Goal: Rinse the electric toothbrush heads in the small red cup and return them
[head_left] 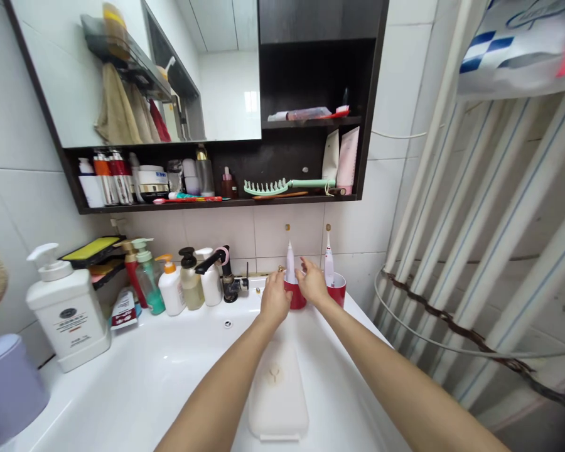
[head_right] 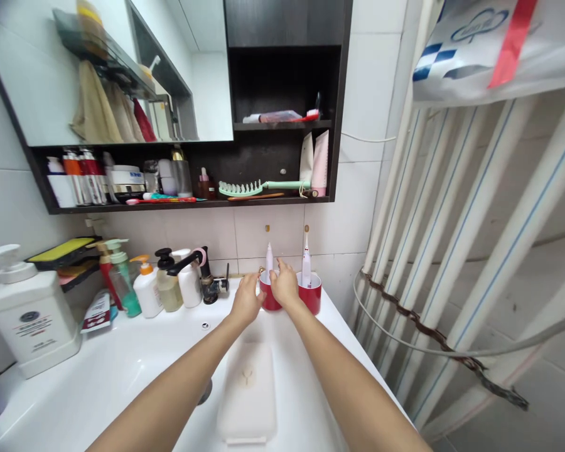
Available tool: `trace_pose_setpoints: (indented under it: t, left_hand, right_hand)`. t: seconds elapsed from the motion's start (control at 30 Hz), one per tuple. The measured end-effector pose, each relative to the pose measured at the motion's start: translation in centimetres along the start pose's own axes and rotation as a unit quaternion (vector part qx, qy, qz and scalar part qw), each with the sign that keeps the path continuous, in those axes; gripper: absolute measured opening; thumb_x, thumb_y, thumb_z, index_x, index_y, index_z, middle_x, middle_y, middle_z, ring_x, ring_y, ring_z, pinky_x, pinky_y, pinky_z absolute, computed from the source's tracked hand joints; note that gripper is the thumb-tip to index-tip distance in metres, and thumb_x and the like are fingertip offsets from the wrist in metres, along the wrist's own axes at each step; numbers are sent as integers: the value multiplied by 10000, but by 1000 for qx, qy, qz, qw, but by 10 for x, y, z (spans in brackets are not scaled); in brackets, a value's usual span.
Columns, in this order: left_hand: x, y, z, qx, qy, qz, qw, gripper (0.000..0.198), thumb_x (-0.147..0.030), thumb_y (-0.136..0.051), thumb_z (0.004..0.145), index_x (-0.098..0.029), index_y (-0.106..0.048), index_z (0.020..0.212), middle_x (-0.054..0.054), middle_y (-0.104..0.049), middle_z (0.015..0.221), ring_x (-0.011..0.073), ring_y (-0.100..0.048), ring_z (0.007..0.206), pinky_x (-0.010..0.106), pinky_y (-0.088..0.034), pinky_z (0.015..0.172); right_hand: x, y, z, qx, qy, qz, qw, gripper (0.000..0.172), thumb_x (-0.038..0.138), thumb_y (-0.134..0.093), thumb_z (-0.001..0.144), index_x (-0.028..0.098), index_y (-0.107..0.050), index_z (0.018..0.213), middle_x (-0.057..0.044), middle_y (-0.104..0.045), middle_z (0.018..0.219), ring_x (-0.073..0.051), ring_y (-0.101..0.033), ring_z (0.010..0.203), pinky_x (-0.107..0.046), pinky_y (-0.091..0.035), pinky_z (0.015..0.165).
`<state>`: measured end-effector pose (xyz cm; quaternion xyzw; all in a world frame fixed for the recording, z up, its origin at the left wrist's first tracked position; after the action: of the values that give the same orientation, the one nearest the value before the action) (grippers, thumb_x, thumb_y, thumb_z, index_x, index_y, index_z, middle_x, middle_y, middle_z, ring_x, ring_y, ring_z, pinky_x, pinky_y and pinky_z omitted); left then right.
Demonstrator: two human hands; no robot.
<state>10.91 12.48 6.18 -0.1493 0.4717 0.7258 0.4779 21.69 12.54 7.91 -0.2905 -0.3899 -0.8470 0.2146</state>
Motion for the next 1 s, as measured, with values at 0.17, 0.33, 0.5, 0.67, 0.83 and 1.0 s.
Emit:
trace_pose_setpoints:
  t: [0.17, 0.33, 0.5, 0.67, 0.83, 1.0]
  left_hand:
    - [-45, 56, -21, -43, 27, -136, 989, 565, -156, -359, 678, -169, -52, 1153, -43, -439, 610, 58, -433, 536, 204, -371, 551]
    - [-117, 96, -55, 17, -55, -454, 889, 683, -132, -440, 634, -297, -21, 1148, -89, -376, 548, 21, -359, 453, 154, -318, 466]
    - [-133, 104, -74, 37, -45, -556, 829, 734, -120, -535, 562, -306, -113, 1133, -99, -405, 509, 29, -377, 437, 163, -312, 452]
    - [-113, 97, -73, 37, 94, -588, 802, 316, -474, -417, 599, -167, -445, 666, -72, -395, 388, 22, -331, 334, 152, -235, 365]
    - [-107, 86, -70, 92, 168, -560, 806, 551, -638, -149, 584, -156, -324, 384, -50, -293, 259, 18, -202, 229, 167, -94, 309]
    - [-88, 64, -76, 107, 232, -516, 818, 559, -655, -152, 564, -155, -318, 376, -55, -278, 247, 17, -208, 226, 167, -85, 319]
  right_hand:
    - [54, 46, -43, -18, 68, 234, 970, 572, 181, -353, 659, 201, -117, 1180, 64, -412, 533, -75, -401, 458, -207, -366, 497]
    - [114, 88, -81, 19, 144, 436, 888, 658, 138, -390, 641, 291, -39, 1177, 91, -372, 507, -49, -348, 403, -182, -333, 425]
    - [130, 97, -101, 39, 124, 480, 868, 663, 118, -424, 627, 297, -85, 1167, 104, -385, 479, -44, -368, 410, -175, -333, 429]
    - [121, 89, -101, 49, 16, 528, 848, 179, 303, -401, 670, 174, -498, 746, 76, -392, 414, -38, -348, 344, -169, -285, 354]
    - [117, 75, -97, 79, -36, 471, 878, 441, 487, -275, 672, 167, -331, 375, 66, -287, 285, -43, -281, 262, -176, -207, 290]
    - [83, 56, -87, 79, -27, 233, 969, 477, 506, -125, 692, 184, -299, 385, 46, -320, 323, -72, -357, 310, -197, -298, 344]
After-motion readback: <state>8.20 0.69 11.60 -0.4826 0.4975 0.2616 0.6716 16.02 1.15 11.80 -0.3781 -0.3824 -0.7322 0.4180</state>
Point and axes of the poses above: each hand's wrist, its own z-axis towards the middle knuckle, its own y-axis out of the back of the hand, x = y × z, the point moved 5 cm from there along z, towards the middle knuckle
